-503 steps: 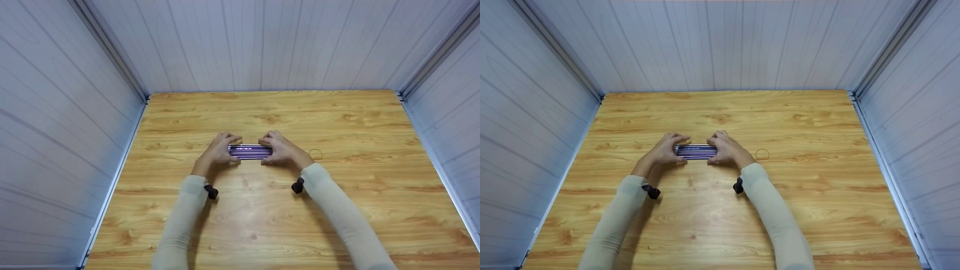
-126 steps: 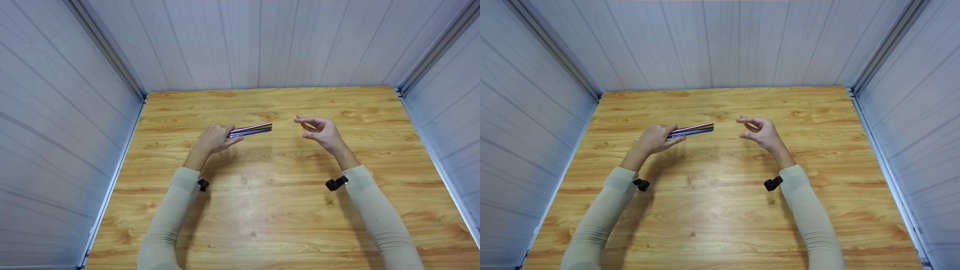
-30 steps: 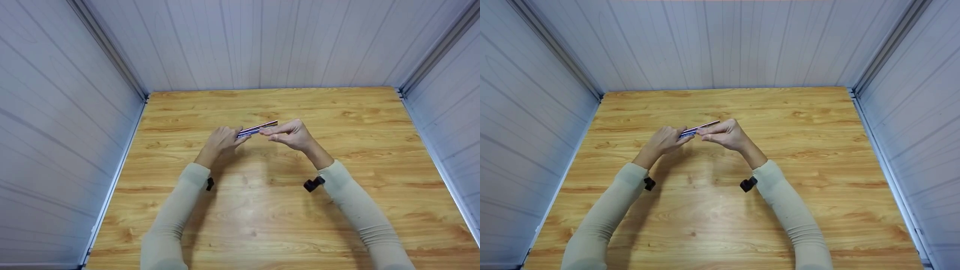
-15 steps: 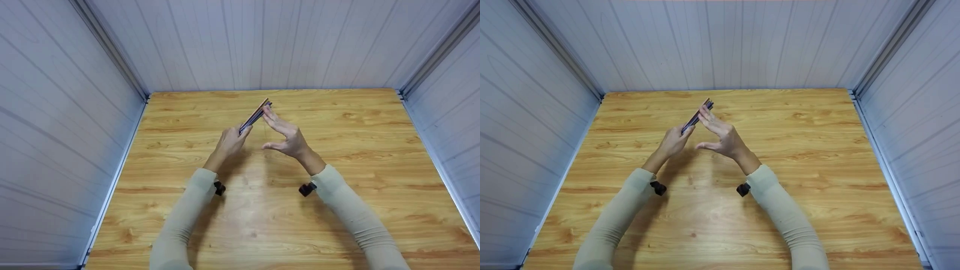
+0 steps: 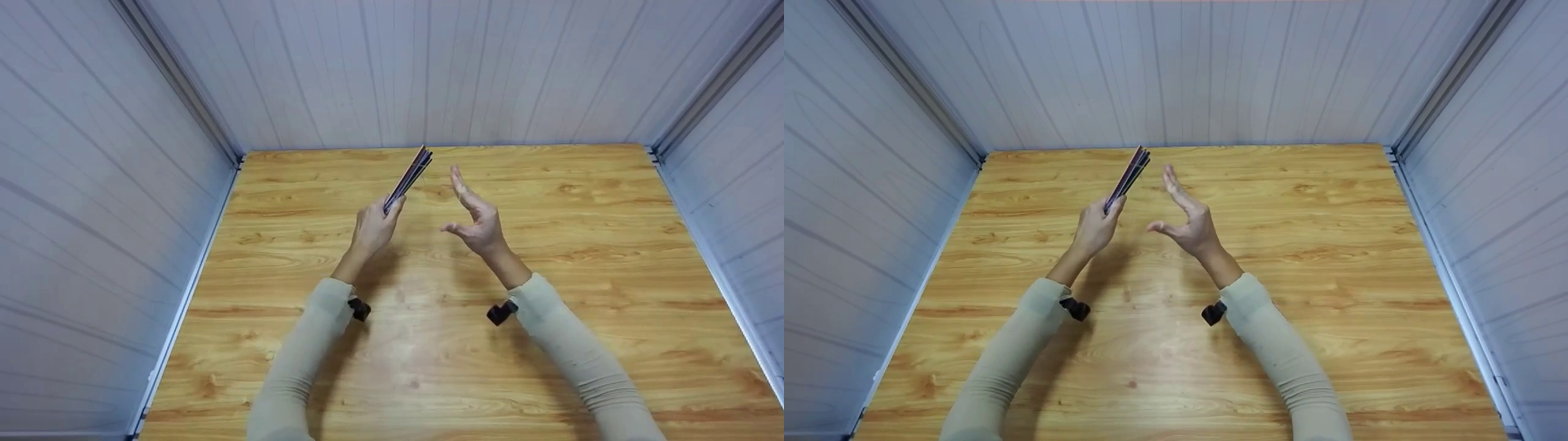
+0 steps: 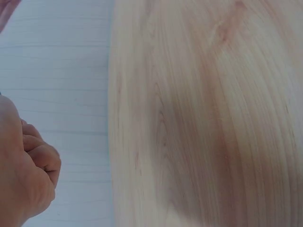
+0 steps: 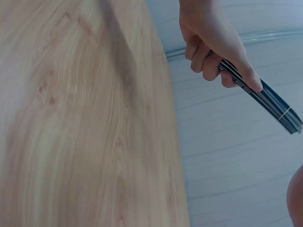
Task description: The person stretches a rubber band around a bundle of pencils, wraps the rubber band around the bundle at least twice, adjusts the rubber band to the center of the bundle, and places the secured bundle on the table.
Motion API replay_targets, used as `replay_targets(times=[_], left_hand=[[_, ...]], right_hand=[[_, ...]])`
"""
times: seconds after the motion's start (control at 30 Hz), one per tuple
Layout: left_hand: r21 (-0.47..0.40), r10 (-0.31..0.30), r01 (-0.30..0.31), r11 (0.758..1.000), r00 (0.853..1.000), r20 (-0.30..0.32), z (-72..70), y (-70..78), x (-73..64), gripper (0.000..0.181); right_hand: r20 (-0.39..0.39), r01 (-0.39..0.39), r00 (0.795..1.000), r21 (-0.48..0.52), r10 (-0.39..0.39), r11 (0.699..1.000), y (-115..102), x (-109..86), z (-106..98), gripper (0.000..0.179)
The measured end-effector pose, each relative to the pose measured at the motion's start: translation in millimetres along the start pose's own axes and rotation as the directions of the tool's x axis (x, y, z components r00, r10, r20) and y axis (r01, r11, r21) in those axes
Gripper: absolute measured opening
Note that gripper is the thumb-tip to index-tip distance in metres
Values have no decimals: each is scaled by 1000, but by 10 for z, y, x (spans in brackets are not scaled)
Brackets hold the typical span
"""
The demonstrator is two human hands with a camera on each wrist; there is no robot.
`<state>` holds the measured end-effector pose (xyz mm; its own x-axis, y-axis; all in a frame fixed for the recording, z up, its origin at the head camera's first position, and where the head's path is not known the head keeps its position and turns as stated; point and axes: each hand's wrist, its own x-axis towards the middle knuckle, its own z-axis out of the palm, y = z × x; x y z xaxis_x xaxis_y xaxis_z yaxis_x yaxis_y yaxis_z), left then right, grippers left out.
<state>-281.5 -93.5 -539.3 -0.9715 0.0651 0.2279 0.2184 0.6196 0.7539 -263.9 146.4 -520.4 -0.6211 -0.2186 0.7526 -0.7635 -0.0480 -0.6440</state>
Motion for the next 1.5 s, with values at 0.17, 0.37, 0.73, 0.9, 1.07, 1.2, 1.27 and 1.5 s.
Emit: replay_targets(times=[0.17, 0.37, 0.73, 0.9, 1.07, 1.2, 1.27, 1.5], left_hand=[[-27, 12, -13, 1000, 999, -30, -2, 46, -22, 44], [-36, 75, -76, 996, 997, -28, -14, 66, -66, 95], [112, 228, -229, 967, 973, 20, -109, 116, -122, 50], [194, 343, -350, 916, 937, 71, -192, 110, -125, 35], [245, 417, -436, 866, 900, 126, -254, 94, -115, 36], [314, 496, -520, 795, 854, 158, -289, 102, -108, 41], [344, 532, -555, 757, 830, 169, -303, 115, -102, 44], [402, 575, -611, 682, 788, 220, -331, 179, -86, 47]], right_hand=[[-46, -265, 957, 274, 288, 924, -19, -27, -16, 132], [-61, -349, 909, 427, 412, 834, -3, -19, -79, 134], [-84, -333, 900, 503, 429, 797, 95, -65, -212, 121], [-80, -347, 894, 499, 441, 794, 121, -79, -267, 104], [-43, -332, 916, 475, 399, 815, 126, -57, -307, 77], [4, -375, 914, 392, 406, 840, 116, -53, -341, 80], [28, -400, 907, 365, 419, 841, 105, -53, -356, 85], [89, -456, 887, 315, 453, 832, 51, -37, -383, 74]])
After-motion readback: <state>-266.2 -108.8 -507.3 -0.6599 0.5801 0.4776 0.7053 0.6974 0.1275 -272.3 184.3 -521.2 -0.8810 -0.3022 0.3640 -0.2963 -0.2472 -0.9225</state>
